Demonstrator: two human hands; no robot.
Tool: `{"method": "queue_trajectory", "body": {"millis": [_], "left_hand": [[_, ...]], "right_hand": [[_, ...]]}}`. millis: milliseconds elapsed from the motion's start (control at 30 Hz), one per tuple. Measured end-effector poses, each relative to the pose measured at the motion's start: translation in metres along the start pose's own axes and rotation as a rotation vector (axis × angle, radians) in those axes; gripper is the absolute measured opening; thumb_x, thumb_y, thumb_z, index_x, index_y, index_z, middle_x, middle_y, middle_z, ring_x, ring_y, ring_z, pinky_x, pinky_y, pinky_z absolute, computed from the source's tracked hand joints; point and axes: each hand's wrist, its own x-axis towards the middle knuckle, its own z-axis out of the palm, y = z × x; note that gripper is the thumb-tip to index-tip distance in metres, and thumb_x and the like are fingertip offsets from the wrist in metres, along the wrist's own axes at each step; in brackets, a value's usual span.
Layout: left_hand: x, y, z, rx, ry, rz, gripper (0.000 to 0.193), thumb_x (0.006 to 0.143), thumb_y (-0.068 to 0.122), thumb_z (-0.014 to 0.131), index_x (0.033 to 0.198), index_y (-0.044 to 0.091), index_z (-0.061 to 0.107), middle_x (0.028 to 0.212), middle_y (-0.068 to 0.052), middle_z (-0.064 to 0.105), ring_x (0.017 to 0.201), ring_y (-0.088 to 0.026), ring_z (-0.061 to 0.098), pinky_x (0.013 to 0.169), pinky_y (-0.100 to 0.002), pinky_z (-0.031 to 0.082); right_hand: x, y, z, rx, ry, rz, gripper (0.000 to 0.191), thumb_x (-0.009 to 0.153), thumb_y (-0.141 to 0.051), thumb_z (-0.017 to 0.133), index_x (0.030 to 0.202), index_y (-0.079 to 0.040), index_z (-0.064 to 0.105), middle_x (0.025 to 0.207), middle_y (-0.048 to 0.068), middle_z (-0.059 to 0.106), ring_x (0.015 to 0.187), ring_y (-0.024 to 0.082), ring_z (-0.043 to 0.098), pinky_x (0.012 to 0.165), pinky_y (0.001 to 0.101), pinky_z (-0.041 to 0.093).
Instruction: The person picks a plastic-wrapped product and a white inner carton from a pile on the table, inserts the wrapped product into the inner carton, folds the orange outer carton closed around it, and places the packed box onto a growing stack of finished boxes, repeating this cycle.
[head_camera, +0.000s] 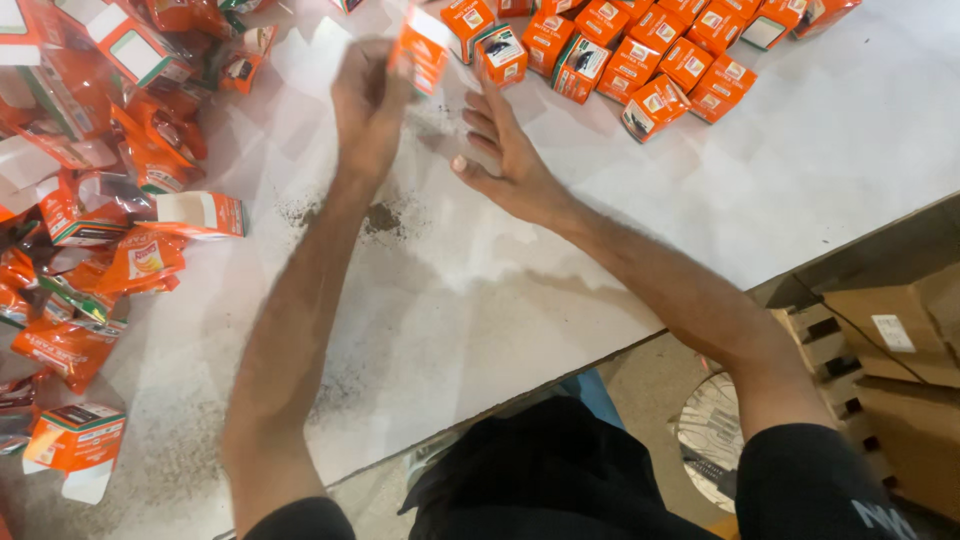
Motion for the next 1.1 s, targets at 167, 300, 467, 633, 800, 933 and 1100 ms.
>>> {"method": "queue_trajectory", "body": {"millis": [167, 300, 467, 633, 800, 933, 1100], "left_hand": [[-0.044, 0.014, -0.023, 0.509, -0.228, 0.157, 0.013, 0.107, 0.007, 0.069, 0.118, 0.002, 0.067, 0.127, -0.018, 0.068, 0.12, -0.028, 0.067, 0.106, -0.045, 0.054], [0.003, 0.043, -0.102, 1.515, 0.02, 0.405, 0.072, 0.077, -0.015, 0.055, 0.146, 0.004, 0.051, 0.158, -0.022, 0.042, 0.149, -0.043, 0.039, 0.129, -0.055, 0.036], [0.01, 0.045, -0.121, 1.676, -0.308, 0.05, 0.076, 0.072, 0.001, 0.068, 0.145, 0.005, 0.047, 0.162, -0.023, 0.031, 0.136, -0.051, 0.041, 0.101, -0.058, 0.044], [-0.021, 0.04, -0.095, 1.572, -0.449, 0.058, 0.046, 0.091, 0.017, 0.074, 0.129, 0.001, 0.053, 0.138, -0.026, 0.052, 0.107, -0.044, 0.062, 0.081, -0.051, 0.056], [-0.075, 0.068, -0.063, 1.115, -0.215, 0.127, 0.032, 0.091, -0.003, 0.071, 0.119, 0.004, 0.059, 0.106, -0.015, 0.066, 0.09, -0.031, 0.069, 0.075, -0.042, 0.057], [-0.116, 0.082, -0.036, 0.605, 0.021, 0.379, 0.052, 0.072, -0.021, 0.059, 0.121, -0.004, 0.052, 0.121, -0.023, 0.057, 0.111, -0.037, 0.065, 0.089, -0.039, 0.06], [-0.127, 0.068, -0.023, 0.903, -0.169, 0.602, 0.054, 0.081, -0.014, 0.077, 0.126, 0.002, 0.053, 0.129, -0.02, 0.065, 0.132, -0.036, 0.06, 0.114, -0.056, 0.046]], "right_hand": [[-0.005, -0.003, 0.008, 0.047, -0.005, -0.047, 0.082, 0.109, -0.015, 0.073, 0.166, -0.007, 0.015, 0.157, 0.016, 0.038, 0.153, 0.025, 0.036, 0.133, 0.0418, 0.03], [-0.005, -0.013, 0.02, -0.372, -0.043, -0.095, 0.091, 0.099, -0.018, 0.078, 0.16, -0.006, 0.012, 0.152, 0.02, 0.039, 0.148, 0.034, 0.04, 0.126, 0.0452, 0.035], [-0.003, -0.018, 0.025, -0.63, -0.162, -0.177, 0.098, 0.101, -0.015, 0.076, 0.163, -0.002, 0.001, 0.145, 0.024, 0.037, 0.134, 0.04, 0.042, 0.12, 0.0487, 0.034], [-0.012, -0.024, 0.019, -0.388, -0.227, -0.035, 0.082, 0.106, -0.009, 0.066, 0.165, -0.003, 0.01, 0.149, 0.021, 0.04, 0.138, 0.035, 0.048, 0.113, 0.044, 0.049], [-0.008, -0.041, 0.021, -0.52, -0.126, -0.1, 0.06, 0.083, -0.014, 0.088, 0.135, -0.005, 0.058, 0.126, 0.014, 0.065, 0.118, 0.032, 0.066, 0.098, 0.0405, 0.054], [-0.002, -0.048, 0.034, -0.53, -0.095, -0.069, 0.06, 0.072, -0.016, 0.092, 0.124, -0.003, 0.064, 0.116, 0.013, 0.068, 0.107, 0.033, 0.068, 0.09, 0.0404, 0.055], [-0.006, -0.049, 0.045, -0.521, -0.14, -0.113, 0.059, 0.073, -0.011, 0.089, 0.127, -0.006, 0.065, 0.118, 0.012, 0.068, 0.108, 0.034, 0.067, 0.09, 0.0418, 0.056]]}}
